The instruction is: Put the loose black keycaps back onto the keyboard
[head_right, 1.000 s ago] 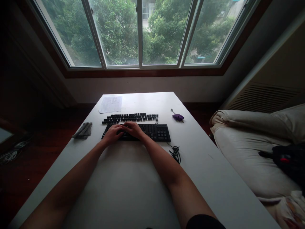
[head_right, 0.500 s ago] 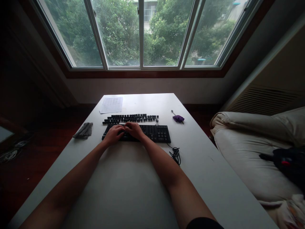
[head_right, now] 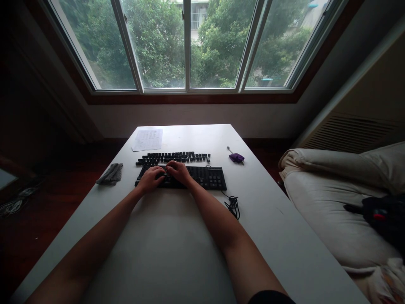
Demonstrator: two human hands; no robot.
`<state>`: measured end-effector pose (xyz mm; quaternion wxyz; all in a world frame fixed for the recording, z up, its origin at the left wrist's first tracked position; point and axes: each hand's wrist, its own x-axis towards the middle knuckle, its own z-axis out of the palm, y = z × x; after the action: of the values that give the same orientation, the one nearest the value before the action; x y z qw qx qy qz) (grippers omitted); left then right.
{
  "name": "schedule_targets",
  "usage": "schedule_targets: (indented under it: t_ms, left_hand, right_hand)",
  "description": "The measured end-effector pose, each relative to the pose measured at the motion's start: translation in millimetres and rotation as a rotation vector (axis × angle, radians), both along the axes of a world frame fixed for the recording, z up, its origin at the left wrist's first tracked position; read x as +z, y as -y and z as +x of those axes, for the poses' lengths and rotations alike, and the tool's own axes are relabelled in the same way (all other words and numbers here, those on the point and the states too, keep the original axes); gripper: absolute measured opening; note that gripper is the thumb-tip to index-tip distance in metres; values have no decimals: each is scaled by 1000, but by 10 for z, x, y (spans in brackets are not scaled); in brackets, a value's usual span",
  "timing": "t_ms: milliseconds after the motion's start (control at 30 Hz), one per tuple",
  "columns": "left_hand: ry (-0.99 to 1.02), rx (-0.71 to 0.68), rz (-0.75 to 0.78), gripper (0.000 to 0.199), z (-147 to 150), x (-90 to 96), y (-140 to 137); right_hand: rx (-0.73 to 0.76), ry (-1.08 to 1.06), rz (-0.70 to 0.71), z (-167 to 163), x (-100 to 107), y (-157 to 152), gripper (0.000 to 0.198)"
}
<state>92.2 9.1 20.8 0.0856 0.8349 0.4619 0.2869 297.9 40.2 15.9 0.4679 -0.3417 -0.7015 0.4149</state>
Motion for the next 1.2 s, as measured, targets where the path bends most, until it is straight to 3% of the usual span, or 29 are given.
schedule_targets:
  t_ms: [267, 567, 933, 1200]
  left_hand:
    - [83, -19, -56, 19, -7, 33, -14]
    - [151, -7, -220, 25, -30, 110, -12]
    - [247, -132, -247, 26, 2, 98, 4]
    - [348, -97, -274, 34, 46, 98, 45]
  right_hand:
    - [-35, 31, 16, -16, -16, -20, 25]
    - [-73, 39, -14, -10, -14, -37, 33]
    - [-83, 34, -81, 5, -4, -38, 37]
    - [-80, -42, -141, -8, -5, -60, 38]
